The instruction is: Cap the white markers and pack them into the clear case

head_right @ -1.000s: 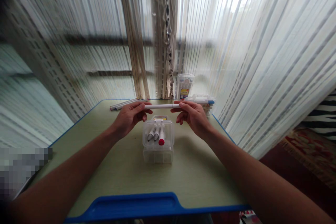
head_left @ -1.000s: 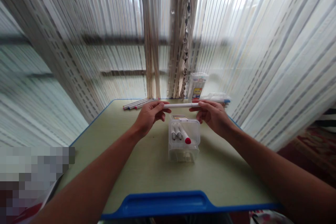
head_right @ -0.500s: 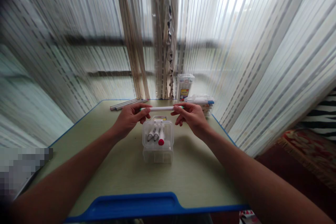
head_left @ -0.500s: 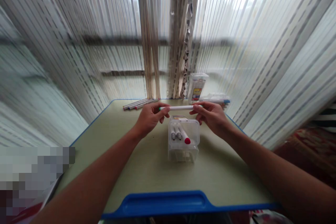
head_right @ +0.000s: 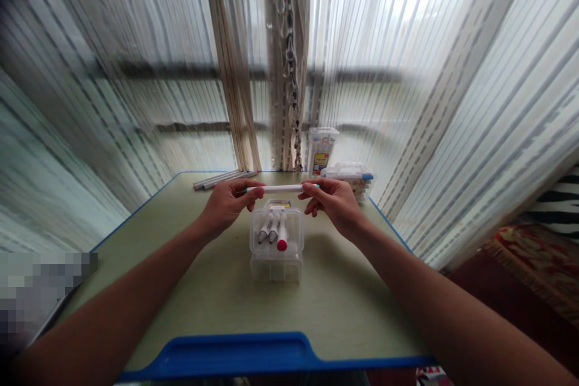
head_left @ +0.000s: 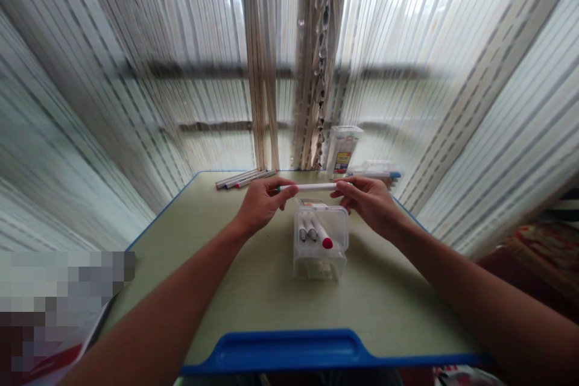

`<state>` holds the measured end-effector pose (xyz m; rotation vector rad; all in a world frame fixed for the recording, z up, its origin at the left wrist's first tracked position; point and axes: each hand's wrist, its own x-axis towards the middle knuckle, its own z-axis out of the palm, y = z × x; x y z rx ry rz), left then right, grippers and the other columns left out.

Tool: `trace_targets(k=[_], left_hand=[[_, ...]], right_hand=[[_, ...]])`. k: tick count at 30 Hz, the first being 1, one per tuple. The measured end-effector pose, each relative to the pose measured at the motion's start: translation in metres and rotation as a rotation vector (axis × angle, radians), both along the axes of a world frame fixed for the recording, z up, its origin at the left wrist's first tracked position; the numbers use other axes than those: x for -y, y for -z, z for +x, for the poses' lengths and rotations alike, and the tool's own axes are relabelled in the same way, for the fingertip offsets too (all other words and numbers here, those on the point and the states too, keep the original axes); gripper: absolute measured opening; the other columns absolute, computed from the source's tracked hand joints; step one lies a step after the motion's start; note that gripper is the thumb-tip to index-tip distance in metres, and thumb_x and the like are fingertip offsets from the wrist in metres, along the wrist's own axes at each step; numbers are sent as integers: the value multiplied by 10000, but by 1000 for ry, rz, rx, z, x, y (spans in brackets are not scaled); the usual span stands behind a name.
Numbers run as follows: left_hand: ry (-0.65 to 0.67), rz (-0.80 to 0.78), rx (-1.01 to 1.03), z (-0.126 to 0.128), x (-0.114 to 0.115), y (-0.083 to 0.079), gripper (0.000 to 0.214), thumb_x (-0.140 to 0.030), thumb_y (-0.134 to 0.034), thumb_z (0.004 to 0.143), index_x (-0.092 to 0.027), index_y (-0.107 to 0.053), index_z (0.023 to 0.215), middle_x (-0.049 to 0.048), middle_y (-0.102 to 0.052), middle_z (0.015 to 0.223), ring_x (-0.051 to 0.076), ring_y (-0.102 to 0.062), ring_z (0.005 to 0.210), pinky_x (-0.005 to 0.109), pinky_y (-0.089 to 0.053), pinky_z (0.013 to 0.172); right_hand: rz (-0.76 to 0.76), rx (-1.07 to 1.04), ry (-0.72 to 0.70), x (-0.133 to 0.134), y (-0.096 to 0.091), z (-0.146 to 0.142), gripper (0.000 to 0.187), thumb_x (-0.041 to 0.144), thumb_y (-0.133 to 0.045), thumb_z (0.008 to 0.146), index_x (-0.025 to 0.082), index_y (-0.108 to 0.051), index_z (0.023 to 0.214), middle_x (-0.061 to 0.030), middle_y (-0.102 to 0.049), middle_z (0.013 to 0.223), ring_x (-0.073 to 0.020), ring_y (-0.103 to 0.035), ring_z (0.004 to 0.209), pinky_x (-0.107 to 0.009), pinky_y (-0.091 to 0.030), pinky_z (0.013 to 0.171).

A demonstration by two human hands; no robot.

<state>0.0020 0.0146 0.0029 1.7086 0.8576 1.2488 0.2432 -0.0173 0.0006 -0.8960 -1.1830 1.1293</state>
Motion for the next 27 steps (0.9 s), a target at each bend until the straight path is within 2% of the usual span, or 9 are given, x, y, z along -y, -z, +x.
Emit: trace_targets(k=[4, 17, 27], left_hand=[[27, -26, 73, 1, 0, -1, 319, -415, -796, 781, -124, -776, 911, 47, -717, 743, 76, -534, 506, 226, -422, 516], [72, -178, 180, -1, 1, -3, 378, -433, -748, 826, -93, -766, 993, 103, -756, 807, 87, -570, 525, 236, -453, 549], [58, -127, 132, 1, 1, -3, 352, -440, -762, 805, -113, -769, 935, 52, -709, 718, 75, -531, 496, 220, -414, 502]], right_hand=[[-24, -54, -19, 0, -1, 1, 336, 414, -873, 692, 146, -787, 875, -87, -772, 699, -126, -640, 424, -205, -459, 392], [-63, -118, -29, 1, -5, 3, 266, 344, -766, 767, 125, -763, 917, -105, -783, 742, -143, -646, 427, -229, -465, 398], [2, -37, -6, -1, -1, 1, 326, 348, -904, 650, 144, -757, 857, -65, -762, 696, -107, -611, 414, -212, -458, 395]])
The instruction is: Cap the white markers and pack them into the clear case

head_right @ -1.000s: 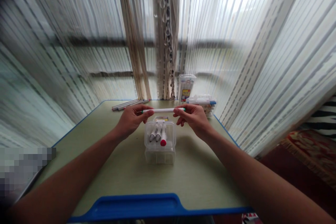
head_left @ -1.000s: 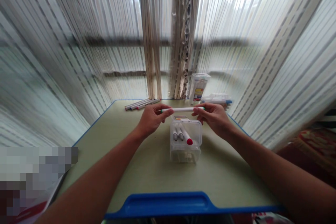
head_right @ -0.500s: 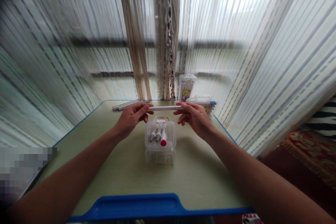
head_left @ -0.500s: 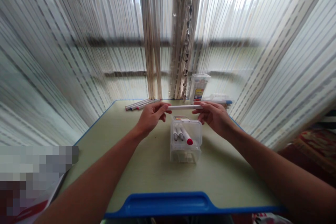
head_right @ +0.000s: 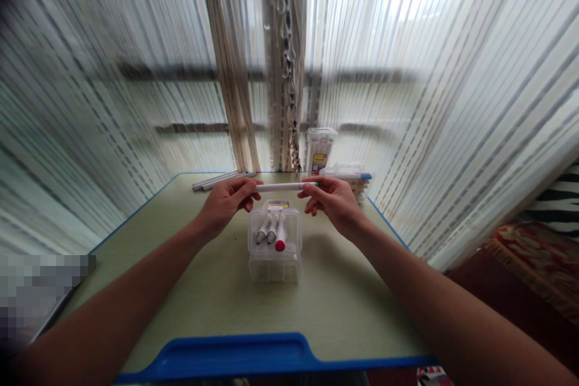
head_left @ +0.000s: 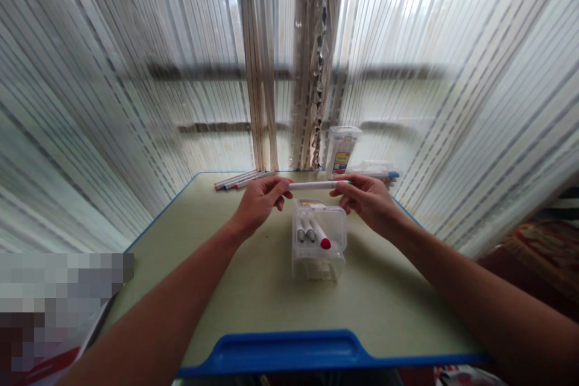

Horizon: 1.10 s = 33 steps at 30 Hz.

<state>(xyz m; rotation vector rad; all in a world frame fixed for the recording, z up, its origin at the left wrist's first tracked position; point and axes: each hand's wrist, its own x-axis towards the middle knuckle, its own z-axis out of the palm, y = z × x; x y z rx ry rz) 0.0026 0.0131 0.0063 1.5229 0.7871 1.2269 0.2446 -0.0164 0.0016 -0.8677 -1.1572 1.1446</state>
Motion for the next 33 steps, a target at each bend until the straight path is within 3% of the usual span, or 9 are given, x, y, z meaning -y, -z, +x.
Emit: trace_targets(k=[9, 15, 18, 22, 33], left_hand=[[-82, 73, -135, 3, 5, 1, 361, -424, -861, 688, -123, -769, 864, -15, -599, 568, 79, -471, 466, 210, -345, 458], [-63, 85, -150, 2, 4, 1, 342, -410, -842, 713, -117, -778, 876, -6, -605, 565, 85, -483, 476, 214, -368, 477], [-49, 82, -107, 2, 3, 1, 322, -377, -834, 725, -116, -779, 906, -6, -608, 551, 90, -495, 483, 219, -387, 496], [-21, 51, -41, 3, 2, 0, 301, -357, -824, 737, -115, -767, 906, 40, -708, 692, 83, -524, 502, 229, -424, 519], [59, -166, 166, 1, 0, -1, 339, -342, -793, 760, -86, -747, 978, 95, -758, 798, 85, -577, 511, 233, -468, 549]], right_hand=[[29, 94, 50, 1, 4, -3, 369, 394, -941, 585, 161, -726, 772, -25, -708, 598, -118, -588, 411, -222, -438, 364], [33, 99, 47, 1, 3, -3, 370, 401, -945, 568, 162, -720, 739, -21, -704, 606, -108, -580, 411, -215, -430, 362], [15, 81, 40, 1, 1, -2, 341, 389, -930, 598, 158, -724, 743, -35, -721, 635, -108, -585, 419, -223, -444, 380], [-10, 27, 23, 0, 1, -1, 332, 391, -914, 624, 153, -737, 774, -51, -745, 673, -99, -579, 410, -222, -448, 391], [-69, -71, -16, -1, -3, 1, 263, 328, -805, 726, 133, -760, 897, -97, -773, 721, -115, -609, 419, -212, -450, 396]])
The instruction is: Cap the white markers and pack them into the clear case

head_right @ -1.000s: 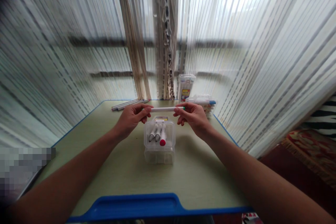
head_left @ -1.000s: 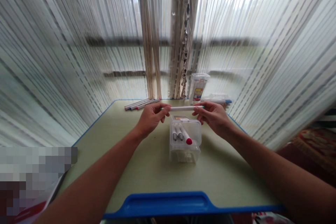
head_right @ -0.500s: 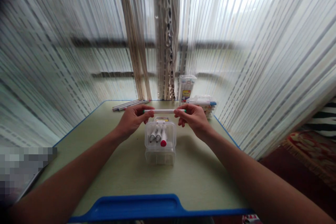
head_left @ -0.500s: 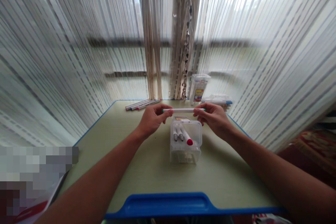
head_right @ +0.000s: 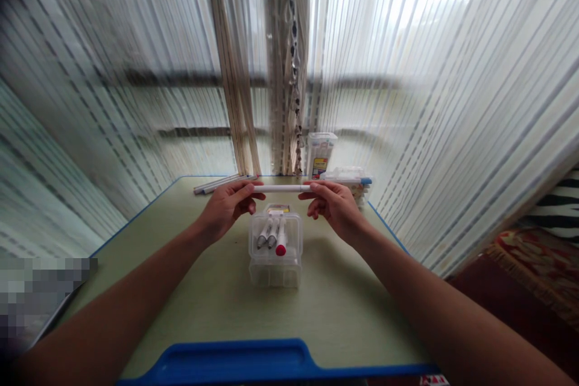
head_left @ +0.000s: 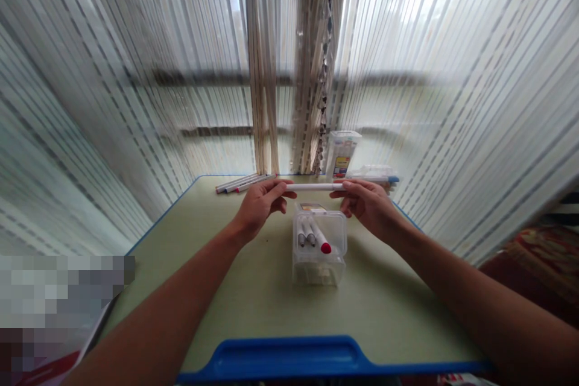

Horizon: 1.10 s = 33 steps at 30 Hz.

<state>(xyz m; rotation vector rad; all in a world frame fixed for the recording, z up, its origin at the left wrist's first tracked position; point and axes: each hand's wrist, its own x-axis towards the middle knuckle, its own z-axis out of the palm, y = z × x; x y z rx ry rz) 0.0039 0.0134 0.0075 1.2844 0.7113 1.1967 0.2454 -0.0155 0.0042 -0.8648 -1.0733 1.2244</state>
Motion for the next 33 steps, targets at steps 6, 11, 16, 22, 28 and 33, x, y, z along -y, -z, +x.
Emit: trace_targets(k=[6, 11, 16, 22, 28, 33], left_hand=[[20, -29, 45, 0, -1, 0, 324, -328, -753, 782, -73, -736, 981, 116, -760, 792, 101, -587, 511, 242, -470, 540], [17, -2, 11, -1, 0, 0, 313, -296, -752, 761, -86, -717, 991, 93, -753, 774, 96, -584, 501, 237, -475, 539], [-18, 94, -120, 0, 1, 1, 332, -315, -769, 760, -90, -712, 998, 58, -732, 748, 77, -564, 495, 214, -459, 517], [-73, 209, -231, 0, 0, 3, 356, -386, -801, 745, -95, -702, 924, 23, -683, 636, 76, -531, 467, 200, -429, 468], [-94, 247, -275, 0, 0, 6, 385, -398, -843, 699, -97, -704, 893, 5, -653, 606, 75, -516, 455, 196, -410, 444], [-111, 258, -278, 0, 0, 6, 339, -387, -845, 705, -105, -724, 851, -14, -626, 614, 68, -527, 464, 194, -412, 460]], right_hand=[[-31, -25, -2, 2, -3, 0, 228, 253, -698, 773, 119, -751, 949, -109, -778, 738, -127, -618, 423, -220, -461, 402], [-36, -34, 2, 2, -3, 0, 235, 262, -709, 761, 112, -756, 937, -109, -777, 724, -127, -621, 410, -213, -461, 393], [-9, -4, 4, 0, 0, 0, 291, 333, -830, 698, 122, -773, 889, -107, -778, 717, -121, -624, 405, -204, -455, 383], [37, 104, 20, 1, 5, 0, 339, 361, -920, 620, 146, -780, 841, -68, -757, 658, -108, -613, 405, -202, -454, 385], [57, 209, 75, 1, 8, -6, 341, 381, -933, 598, 151, -770, 791, -46, -734, 609, -116, -610, 408, -208, -445, 367], [57, 171, 53, 1, 6, -4, 326, 389, -917, 626, 149, -777, 798, -58, -753, 661, -106, -608, 414, -208, -453, 379]])
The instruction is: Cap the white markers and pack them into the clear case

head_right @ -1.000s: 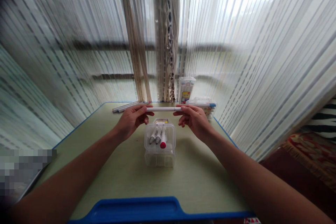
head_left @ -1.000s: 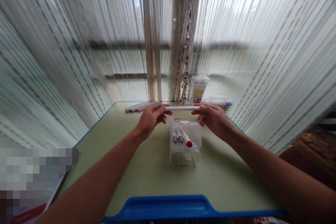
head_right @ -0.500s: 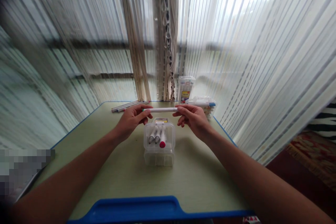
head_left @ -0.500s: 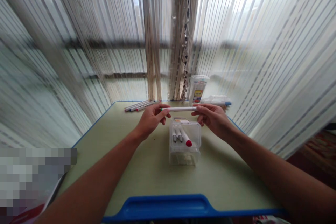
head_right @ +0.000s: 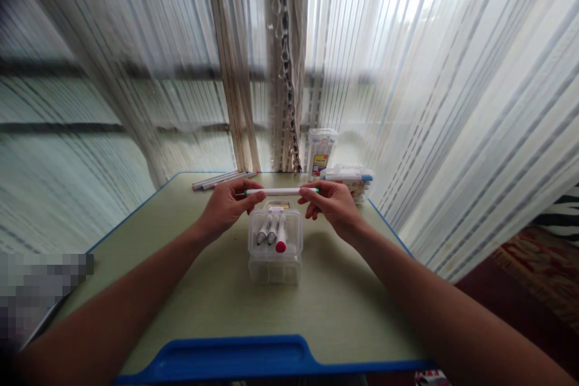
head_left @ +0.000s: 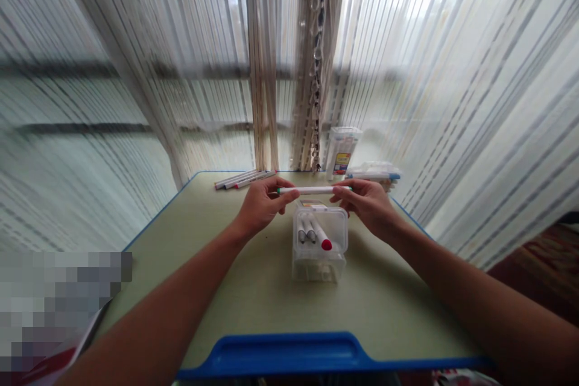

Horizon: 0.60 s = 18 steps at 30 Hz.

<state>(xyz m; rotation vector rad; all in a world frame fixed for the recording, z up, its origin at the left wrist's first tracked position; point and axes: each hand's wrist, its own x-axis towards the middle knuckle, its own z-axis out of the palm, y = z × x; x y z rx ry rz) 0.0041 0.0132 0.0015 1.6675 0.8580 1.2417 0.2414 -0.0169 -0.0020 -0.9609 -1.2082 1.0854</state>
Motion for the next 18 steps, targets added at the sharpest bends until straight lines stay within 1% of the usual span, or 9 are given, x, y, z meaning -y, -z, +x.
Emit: trace_targets(k=[3, 8, 11, 18], left_hand=[[16, 4, 16, 0, 0, -1, 322, -388, -828, 733, -105, -742, 861, -9, -632, 613, 65, -525, 475, 193, -419, 479], [24, -20, 49, -2, -1, -2, 348, -414, -813, 752, -110, -754, 909, 36, -710, 734, 64, -543, 488, 202, -424, 486], [27, -56, 73, -1, -2, -2, 363, -425, -810, 751, -109, -755, 920, 49, -725, 752, 71, -552, 489, 214, -442, 496], [32, -141, 137, -1, -1, -4, 370, -431, -767, 797, -99, -750, 960, 86, -753, 791, 80, -574, 493, 226, -463, 519]], right_hand=[[-3, -44, -21, -1, -1, 2, 323, 394, -898, 657, 144, -785, 828, -74, -768, 701, -104, -610, 411, -209, -464, 389], [-30, -109, -41, -2, -1, 4, 324, 373, -872, 687, 142, -786, 897, -92, -778, 719, -117, -631, 417, -200, -458, 392], [-42, -134, -52, -1, -3, 4, 307, 338, -846, 703, 137, -781, 926, -97, -780, 722, -121, -632, 413, -202, -453, 392], [-65, -180, -66, 1, -7, 5, 234, 246, -682, 788, 116, -756, 968, -112, -783, 742, -140, -639, 422, -223, -451, 403]])
